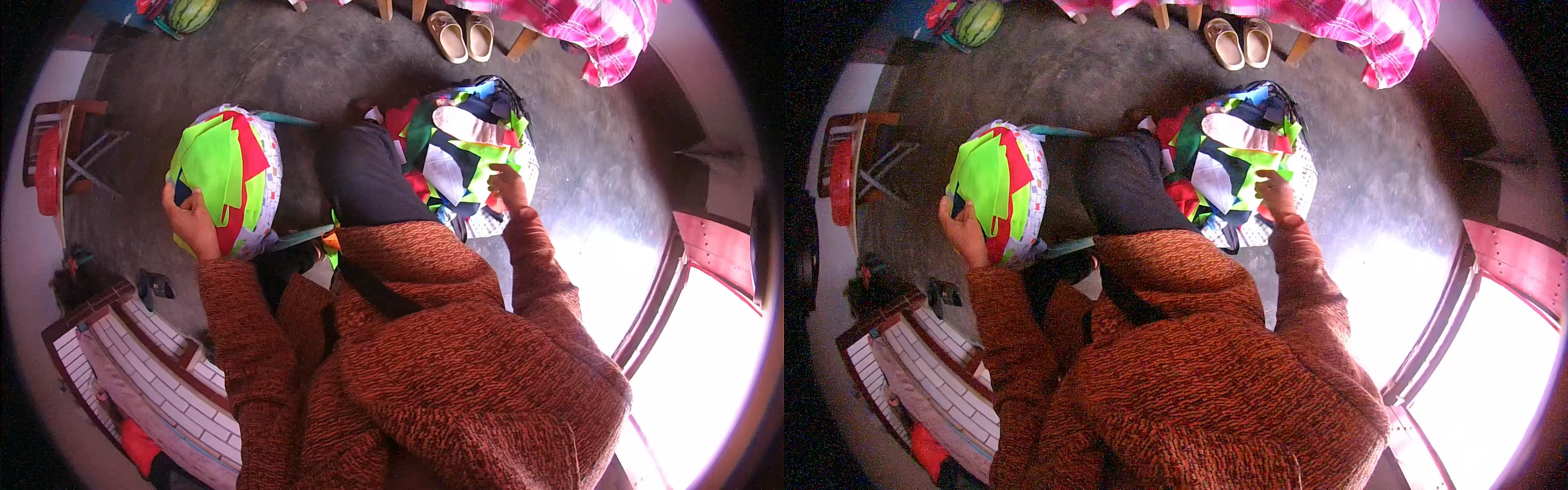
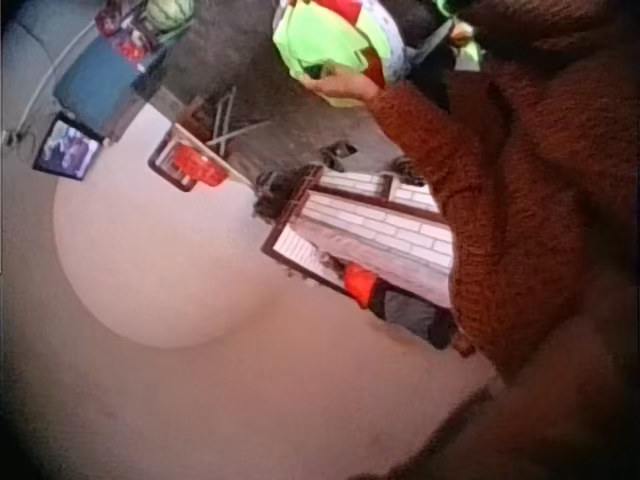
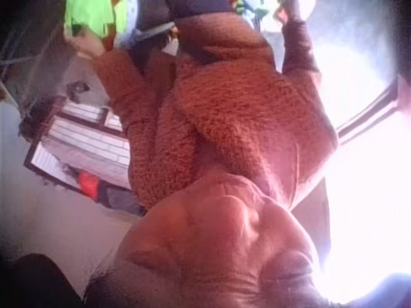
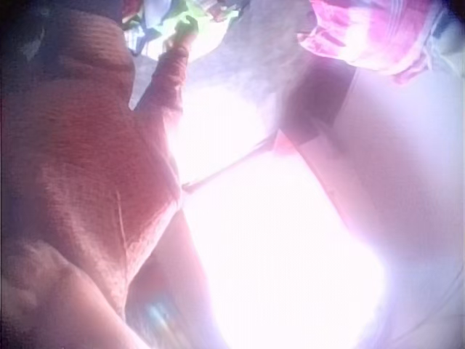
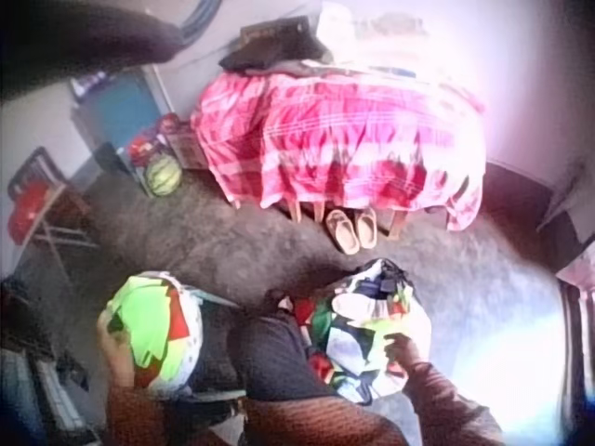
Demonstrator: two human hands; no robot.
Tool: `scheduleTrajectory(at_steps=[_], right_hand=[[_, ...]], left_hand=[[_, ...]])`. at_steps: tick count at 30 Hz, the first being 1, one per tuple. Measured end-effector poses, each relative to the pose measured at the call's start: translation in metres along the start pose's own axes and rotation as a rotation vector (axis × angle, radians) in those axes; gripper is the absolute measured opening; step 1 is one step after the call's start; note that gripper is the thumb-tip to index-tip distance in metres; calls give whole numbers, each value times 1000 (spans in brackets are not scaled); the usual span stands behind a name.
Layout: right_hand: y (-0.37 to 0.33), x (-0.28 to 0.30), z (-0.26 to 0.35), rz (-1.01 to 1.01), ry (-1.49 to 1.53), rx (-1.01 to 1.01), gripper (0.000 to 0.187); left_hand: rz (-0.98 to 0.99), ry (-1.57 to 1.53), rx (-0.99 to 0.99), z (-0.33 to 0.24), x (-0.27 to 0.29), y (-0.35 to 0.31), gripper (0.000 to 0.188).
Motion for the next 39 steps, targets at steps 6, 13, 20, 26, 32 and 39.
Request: scheduleTrajectory(at_steps=[6, 13, 20, 26, 32, 39], right_hand=[[-9, -74, 31, -232, -878, 370, 61], [18, -93, 33, -250, -1189, 242, 80], [57, -61, 6, -200, -1115, 313, 24], [58, 3, 25, -125, 65, 299, 33], [-1, 36, 107, -103, 415, 199, 26], [-32, 26, 155, 218, 950, 297, 27]], left_hand=[[-17, 600, -454, -1, -15, -17, 27], [-27, 630, -472, 0, -19, -16, 27], [-35, 621, -466, 1, -15, -18, 27], [-35, 625, -444, -1, -16, -19, 28], [-51, 615, -435, -5, -18, -19, 28], [-64, 632, -446, 0, -18, -18, 28]])
Point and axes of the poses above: each hand's wrist, its own y-axis towards the middle knuckle, its own x-axis out of the back of the hand, z = x × y, the point moved 1 cm from there along y, towards the middle knuckle
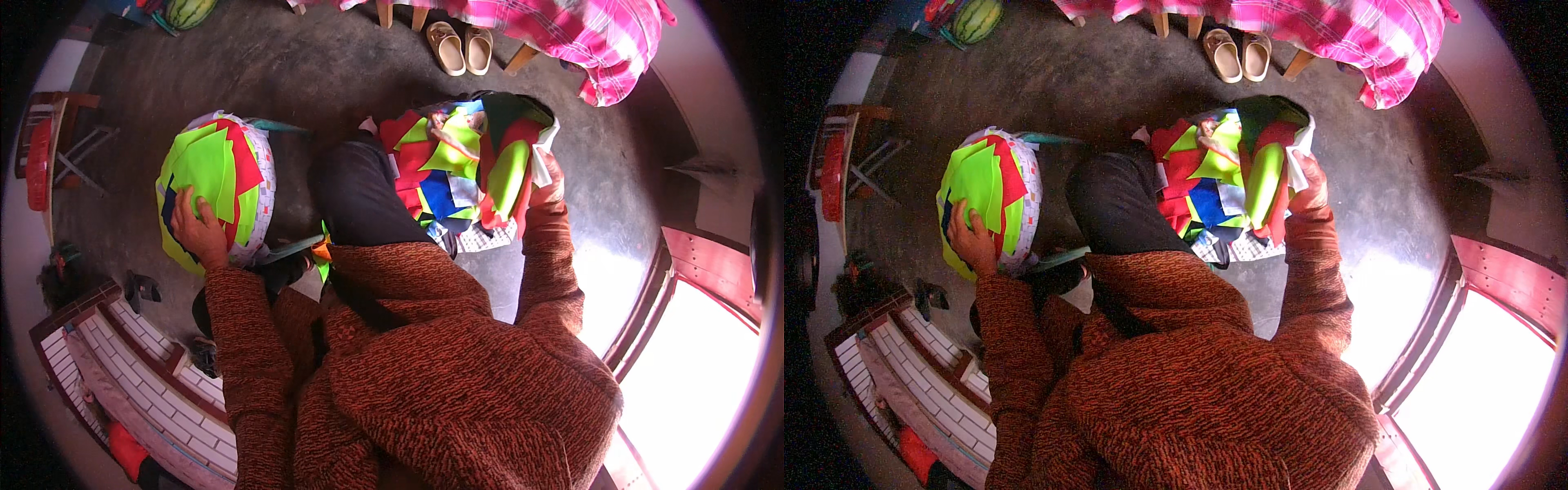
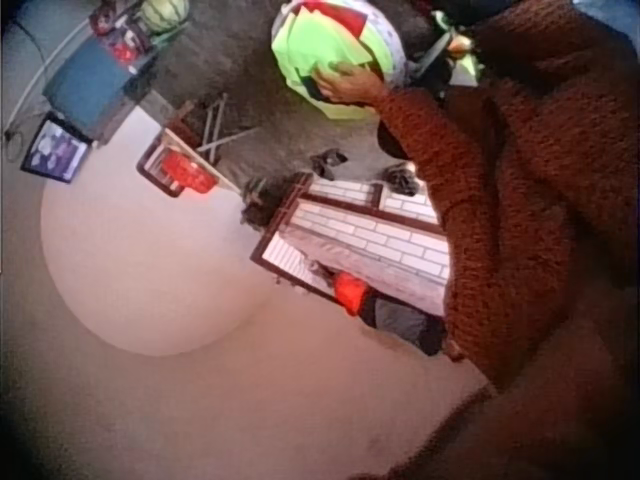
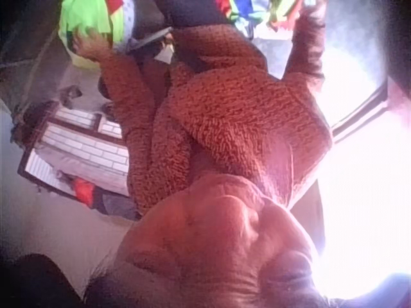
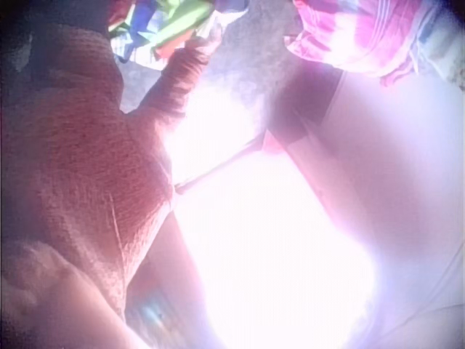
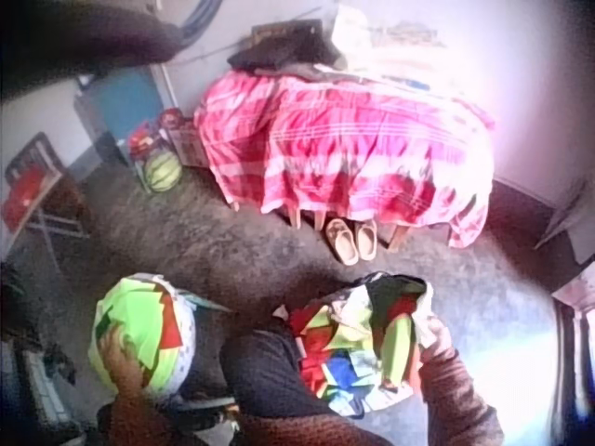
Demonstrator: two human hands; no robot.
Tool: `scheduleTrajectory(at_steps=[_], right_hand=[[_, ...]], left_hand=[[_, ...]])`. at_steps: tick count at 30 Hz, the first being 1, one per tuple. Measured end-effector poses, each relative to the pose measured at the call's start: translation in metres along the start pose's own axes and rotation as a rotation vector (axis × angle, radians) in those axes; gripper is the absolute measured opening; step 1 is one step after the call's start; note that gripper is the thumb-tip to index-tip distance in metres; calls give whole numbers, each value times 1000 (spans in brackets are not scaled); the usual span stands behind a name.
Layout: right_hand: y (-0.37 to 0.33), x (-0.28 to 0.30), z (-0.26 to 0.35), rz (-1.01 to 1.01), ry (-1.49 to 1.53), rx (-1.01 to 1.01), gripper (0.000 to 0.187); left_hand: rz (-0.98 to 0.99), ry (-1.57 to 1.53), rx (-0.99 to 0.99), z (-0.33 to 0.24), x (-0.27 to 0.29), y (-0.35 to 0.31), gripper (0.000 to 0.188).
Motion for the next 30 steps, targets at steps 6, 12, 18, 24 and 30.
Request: scheduleTrajectory(at_steps=[6, 12, 18, 24, 30], right_hand=[[14, 90, -72, -143, 31, -43, 32], [-17, 174, -116, -671, -773, -403, 43], [-15, 159, -104, -642, -1232, -30, 25], [32, 75, -111, -298, -1607, 397, 18], [77, 92, -147, -43, -1903, 257, 67]], left_hand=[[2, 4, 6, -1, 3, -2, 27], [28, 8, -9, -2, 1, 2, 28], [26, 16, 0, -2, 2, 1, 28], [-1, -39, -26, -5, 5, 5, 27], [15, -24, 57, -4, 6, 2, 28]])
Point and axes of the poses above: each hand's wrist, its own y-axis towards the middle knuckle, its own x-axis out of the back of the hand, z = x × y, the point moved 1 cm from there along y, towards the middle knuckle
